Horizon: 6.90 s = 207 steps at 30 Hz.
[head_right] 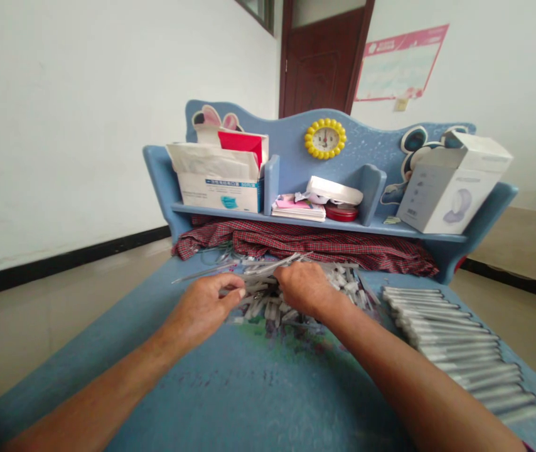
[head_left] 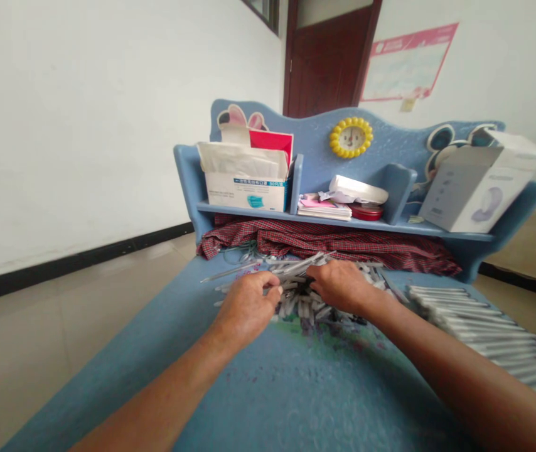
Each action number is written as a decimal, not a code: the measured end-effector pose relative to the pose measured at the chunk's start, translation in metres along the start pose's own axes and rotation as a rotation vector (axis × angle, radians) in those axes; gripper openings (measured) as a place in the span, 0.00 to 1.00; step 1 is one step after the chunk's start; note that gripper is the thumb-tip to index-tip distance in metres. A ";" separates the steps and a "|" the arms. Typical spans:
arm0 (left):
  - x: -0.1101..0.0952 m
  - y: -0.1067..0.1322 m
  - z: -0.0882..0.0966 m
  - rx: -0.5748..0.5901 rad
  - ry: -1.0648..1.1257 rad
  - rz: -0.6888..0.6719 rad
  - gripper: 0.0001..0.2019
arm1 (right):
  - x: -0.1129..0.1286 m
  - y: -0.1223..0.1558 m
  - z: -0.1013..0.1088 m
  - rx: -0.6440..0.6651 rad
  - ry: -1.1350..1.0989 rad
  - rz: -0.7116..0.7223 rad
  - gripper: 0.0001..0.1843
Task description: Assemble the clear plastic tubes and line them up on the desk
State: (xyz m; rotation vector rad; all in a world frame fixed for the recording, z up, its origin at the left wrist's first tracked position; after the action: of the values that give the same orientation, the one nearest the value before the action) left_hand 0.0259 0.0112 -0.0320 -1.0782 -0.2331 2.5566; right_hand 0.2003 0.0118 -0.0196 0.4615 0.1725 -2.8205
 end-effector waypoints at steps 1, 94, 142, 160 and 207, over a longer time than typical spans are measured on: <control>0.002 -0.001 0.002 -0.016 -0.008 0.004 0.10 | 0.003 -0.003 0.001 -0.009 -0.007 0.011 0.16; -0.005 -0.006 0.012 -0.054 1.797 0.424 0.12 | 0.003 0.060 0.017 0.026 -0.056 -0.049 0.13; -0.006 0.002 -0.009 0.223 1.556 0.391 0.08 | 0.005 0.053 -0.012 -0.012 -0.811 0.054 0.07; -0.010 0.008 -0.010 0.308 1.570 0.353 0.08 | 0.010 0.052 -0.020 -0.062 -2.078 0.269 0.08; -0.016 0.015 -0.014 0.308 1.254 0.363 0.05 | 0.020 0.058 -0.020 -0.350 -1.595 0.007 0.09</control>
State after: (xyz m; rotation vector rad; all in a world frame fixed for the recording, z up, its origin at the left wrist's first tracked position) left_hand 0.0428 -0.0084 -0.0356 -2.4150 0.6888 1.5706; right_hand 0.2047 -0.0456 -0.0488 -1.7273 0.2682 -2.1985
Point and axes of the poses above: each hand's wrist, its own y-axis away from the middle knuckle, its own z-axis out of the back of the hand, x = y × z, the point moved 1 cm from there along -y, towards the middle knuckle, and after that the axes turned 5 degrees about y, right-handed, at the moved point
